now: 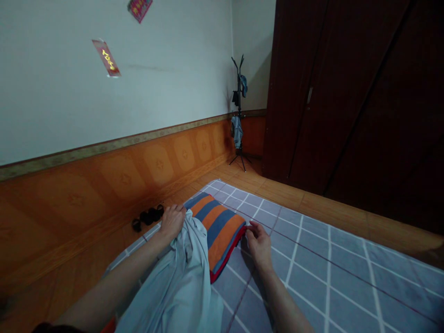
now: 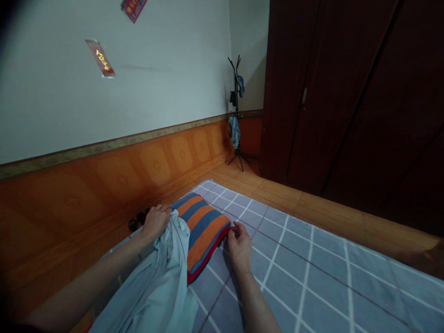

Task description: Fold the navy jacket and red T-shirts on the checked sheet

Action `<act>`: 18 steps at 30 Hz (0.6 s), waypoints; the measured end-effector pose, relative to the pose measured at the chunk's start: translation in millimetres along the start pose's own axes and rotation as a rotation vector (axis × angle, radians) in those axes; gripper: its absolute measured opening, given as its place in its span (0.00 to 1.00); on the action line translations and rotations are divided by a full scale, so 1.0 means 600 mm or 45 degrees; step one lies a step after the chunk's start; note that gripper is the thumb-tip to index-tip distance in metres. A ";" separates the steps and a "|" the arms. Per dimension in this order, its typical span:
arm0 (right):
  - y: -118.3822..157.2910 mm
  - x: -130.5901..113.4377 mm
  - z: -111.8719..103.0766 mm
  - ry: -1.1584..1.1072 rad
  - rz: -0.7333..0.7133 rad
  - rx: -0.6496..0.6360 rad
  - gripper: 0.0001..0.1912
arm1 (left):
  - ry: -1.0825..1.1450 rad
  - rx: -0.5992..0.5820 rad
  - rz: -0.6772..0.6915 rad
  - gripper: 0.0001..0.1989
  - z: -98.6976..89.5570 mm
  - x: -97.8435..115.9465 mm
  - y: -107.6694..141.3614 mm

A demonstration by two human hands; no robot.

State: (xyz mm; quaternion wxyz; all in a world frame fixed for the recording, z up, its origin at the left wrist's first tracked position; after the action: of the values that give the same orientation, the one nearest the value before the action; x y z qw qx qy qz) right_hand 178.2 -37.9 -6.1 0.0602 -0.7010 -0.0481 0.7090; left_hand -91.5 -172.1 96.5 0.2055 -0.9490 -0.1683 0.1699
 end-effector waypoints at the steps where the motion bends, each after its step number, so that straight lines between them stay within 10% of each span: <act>1: 0.000 0.001 0.000 0.003 0.001 0.002 0.19 | 0.004 -0.002 0.012 0.13 0.000 0.002 0.001; 18: 0.001 0.000 0.001 -0.041 0.036 0.011 0.19 | 0.374 -0.115 -0.325 0.21 0.028 -0.039 0.003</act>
State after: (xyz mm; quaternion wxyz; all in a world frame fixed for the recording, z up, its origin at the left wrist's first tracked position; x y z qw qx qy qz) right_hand 177.4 -38.7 -6.2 0.0526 -0.6897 -0.0360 0.7213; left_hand -118.4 -177.0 87.3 0.2048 -0.9428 -0.2631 -0.0058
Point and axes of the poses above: each hand's wrist, its own y-axis away from the middle knuckle, its own z-axis out of the palm, x = y × z, the point moved 8 cm from there along -y, towards the middle knuckle, and after that the axes turned 12 degrees about x, right-handed, at the moved point
